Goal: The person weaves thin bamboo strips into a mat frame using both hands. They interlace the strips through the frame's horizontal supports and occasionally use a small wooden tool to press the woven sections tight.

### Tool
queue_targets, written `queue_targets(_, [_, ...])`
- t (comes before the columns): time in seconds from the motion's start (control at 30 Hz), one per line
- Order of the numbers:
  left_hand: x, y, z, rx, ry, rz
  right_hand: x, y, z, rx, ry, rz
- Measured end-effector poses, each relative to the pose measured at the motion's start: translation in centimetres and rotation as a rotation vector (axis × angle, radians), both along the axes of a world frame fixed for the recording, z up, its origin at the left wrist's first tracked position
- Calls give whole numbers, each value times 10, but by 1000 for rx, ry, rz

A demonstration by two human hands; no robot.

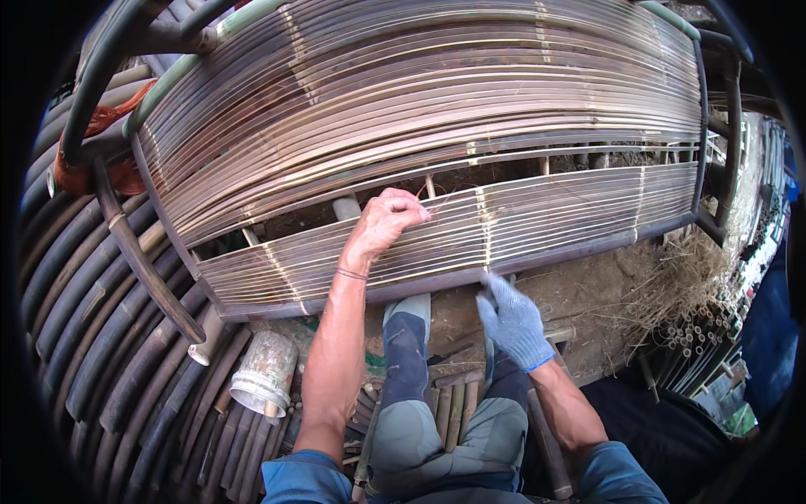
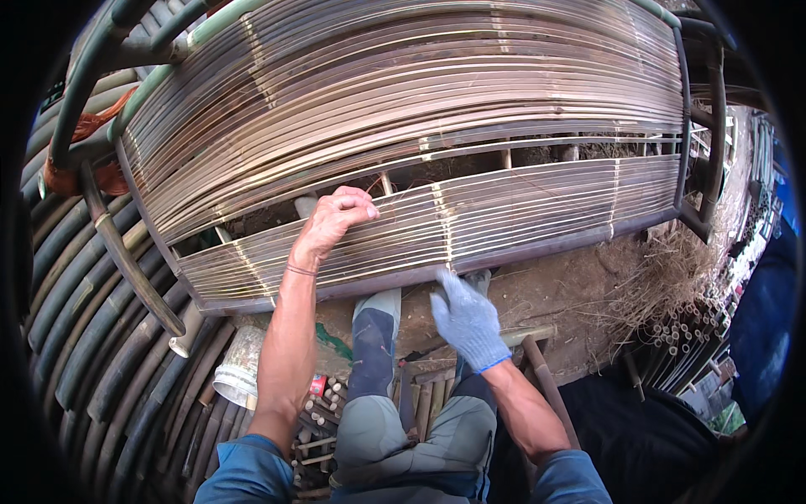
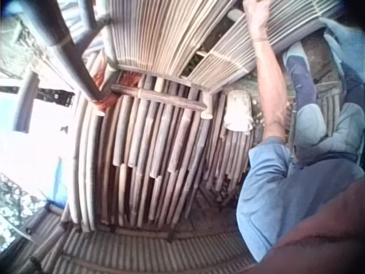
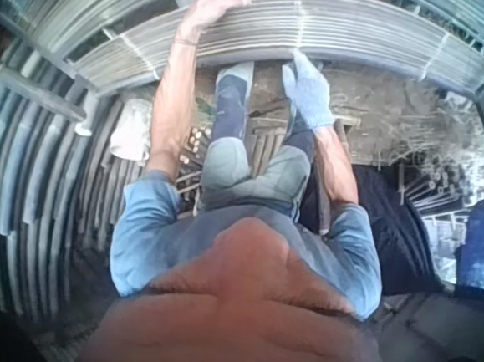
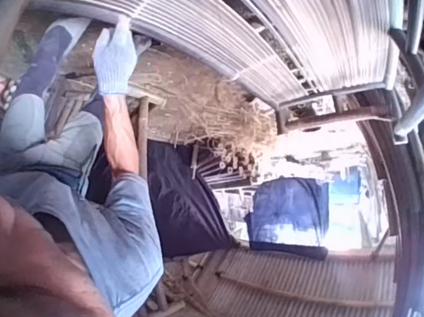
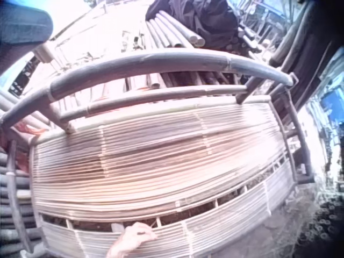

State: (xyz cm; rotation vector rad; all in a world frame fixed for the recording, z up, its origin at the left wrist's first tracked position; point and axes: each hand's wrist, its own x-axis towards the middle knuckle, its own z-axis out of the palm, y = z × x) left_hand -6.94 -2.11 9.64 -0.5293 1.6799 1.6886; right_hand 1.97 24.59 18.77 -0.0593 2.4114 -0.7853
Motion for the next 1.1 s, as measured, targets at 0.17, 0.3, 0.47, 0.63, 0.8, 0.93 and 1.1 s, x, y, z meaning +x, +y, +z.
queue_targets(0.17, [2, 6, 0, 32, -25, -130, -86, -65, -28, -40, 16, 24])
queue_targets(0.3, [4, 11, 0, -25, 1, -96, -25, -12, -50, -34, 229, 389])
queue_targets(0.47, [14, 16, -33, -604, 486, -150, 153, 163, 63, 345, -195, 220])
queue_targets(0.63, [19, 32, -41, -767, 359, -482, 291, 308, 159, 1002, -847, 92])
queue_targets(0.8, [35, 33, -46, -819, 456, -419, 116, 162, 68, 815, -561, -379])
queue_targets(0.93, [37, 34, -51, -803, 514, -377, 23, 31, -48, 359, 223, -93])
queue_targets(1.1, [37, 30, -55, -757, 523, -375, -35, -76, -101, 324, 406, -111])
